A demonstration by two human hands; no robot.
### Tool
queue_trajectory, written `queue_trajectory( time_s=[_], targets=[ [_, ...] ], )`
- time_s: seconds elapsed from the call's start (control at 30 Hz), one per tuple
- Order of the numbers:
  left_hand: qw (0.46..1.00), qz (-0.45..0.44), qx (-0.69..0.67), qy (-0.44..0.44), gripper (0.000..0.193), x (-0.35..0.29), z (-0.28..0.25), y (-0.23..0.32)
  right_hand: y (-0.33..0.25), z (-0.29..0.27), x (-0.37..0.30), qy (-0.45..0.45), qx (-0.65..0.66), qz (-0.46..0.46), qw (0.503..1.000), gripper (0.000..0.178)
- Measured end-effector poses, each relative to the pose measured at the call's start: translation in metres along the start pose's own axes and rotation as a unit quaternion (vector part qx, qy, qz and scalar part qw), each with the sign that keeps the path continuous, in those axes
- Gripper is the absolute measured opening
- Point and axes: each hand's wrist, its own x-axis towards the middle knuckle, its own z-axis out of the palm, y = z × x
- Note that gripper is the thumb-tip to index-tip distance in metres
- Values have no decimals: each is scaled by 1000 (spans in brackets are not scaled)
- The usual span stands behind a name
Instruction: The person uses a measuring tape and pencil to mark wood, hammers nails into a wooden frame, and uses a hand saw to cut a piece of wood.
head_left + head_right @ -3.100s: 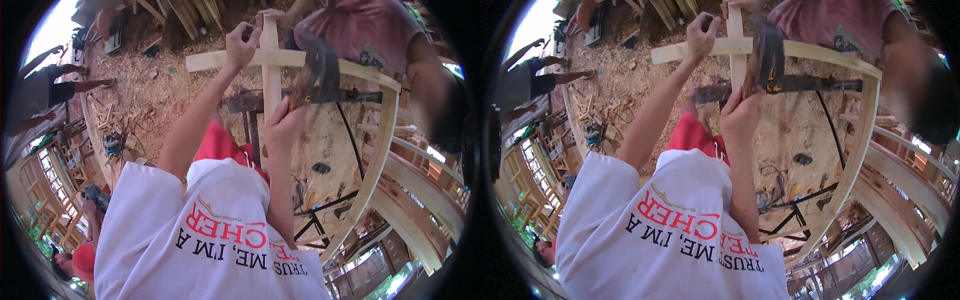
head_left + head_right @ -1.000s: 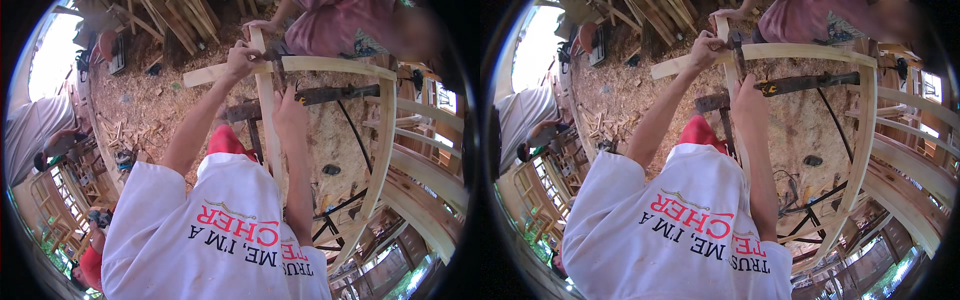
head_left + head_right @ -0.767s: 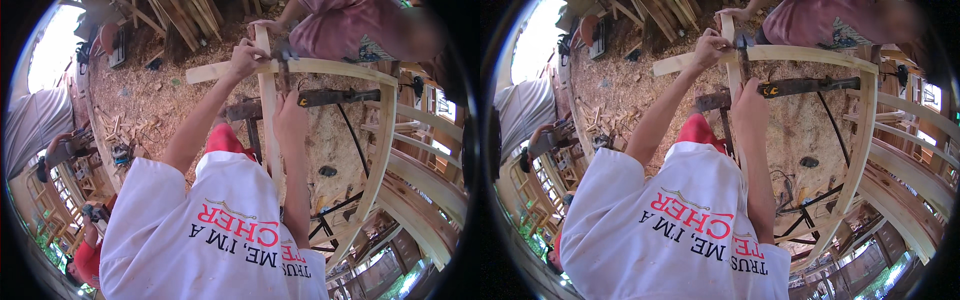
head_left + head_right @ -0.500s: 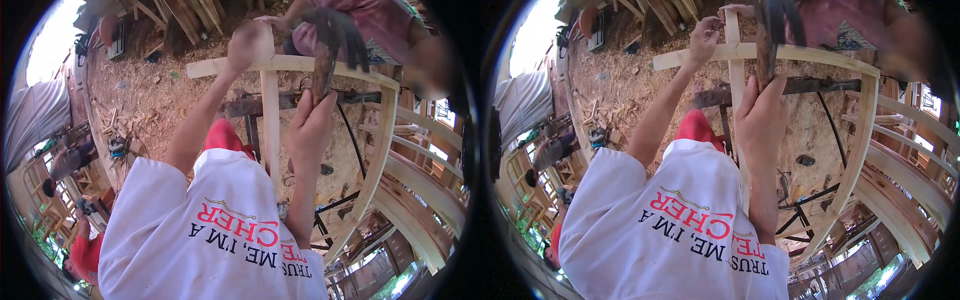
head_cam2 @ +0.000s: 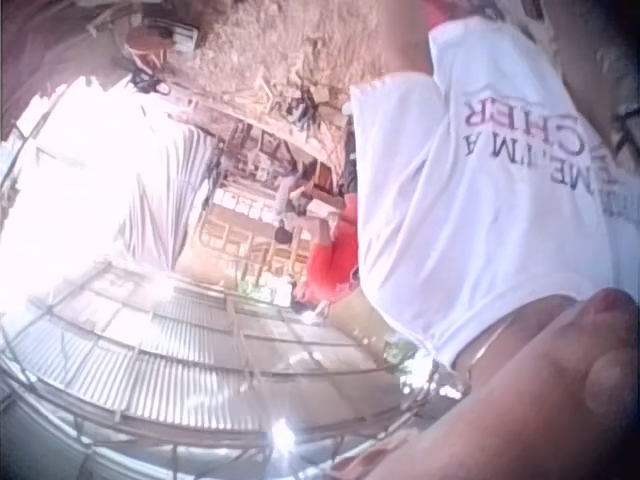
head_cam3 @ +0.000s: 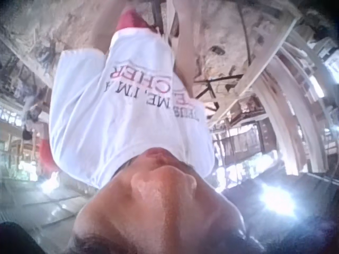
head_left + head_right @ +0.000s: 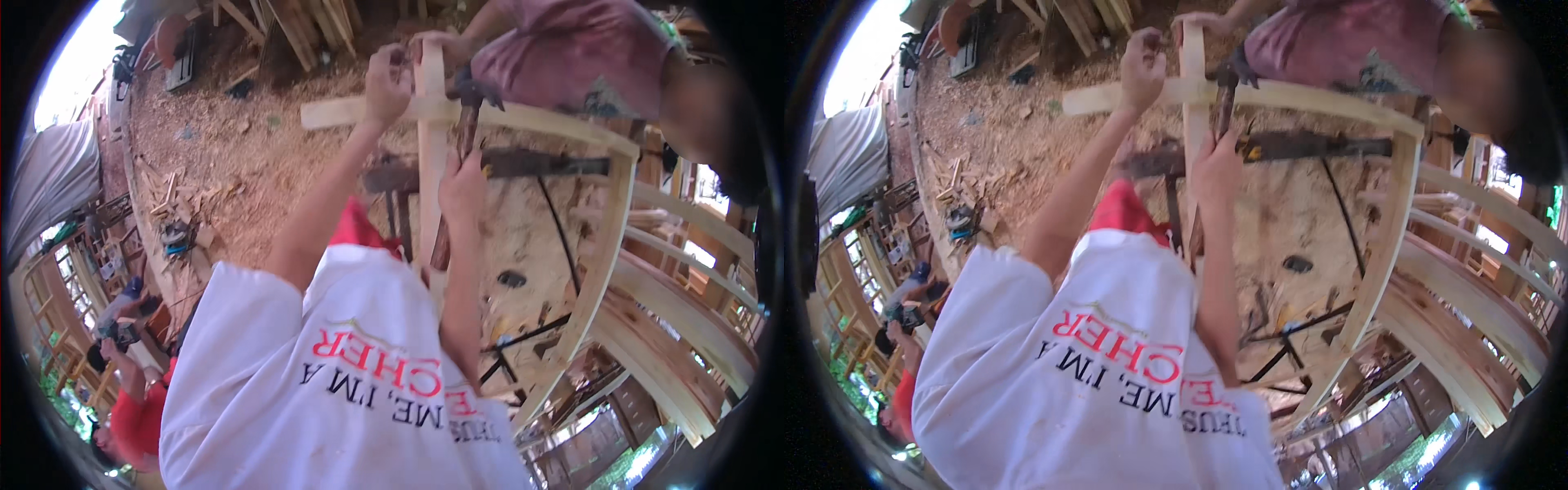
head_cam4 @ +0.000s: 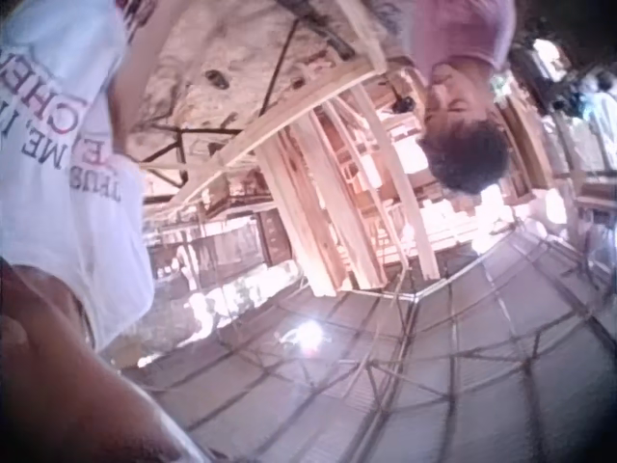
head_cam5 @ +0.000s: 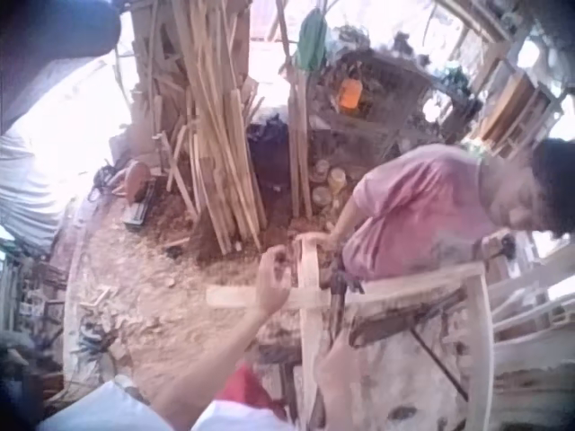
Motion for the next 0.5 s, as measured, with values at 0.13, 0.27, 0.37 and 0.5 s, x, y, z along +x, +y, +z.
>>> queue_trajectory(
  time_s=[0.13, 0.27, 0.37, 0.5],
  targets=[
    [1000, 13, 19, 9, 34, 4, -17, 1, -47, -32, -15, 33, 115, -29, 992, 32],
    [1000, -21, -12, 11, 32, -6, -7, -4, -5, 16, -23, 66, 46, -26, 996, 32],
    [1000, 4, 12, 26, 29, 11, -15, -13, -35, -7, -10, 7, 66, -13, 998, 32],
    [1000, -3, -2, 13, 30, 6, -14, -1, -26, 5, -27, 9, 10, 26, 1000, 33]
  ],
)
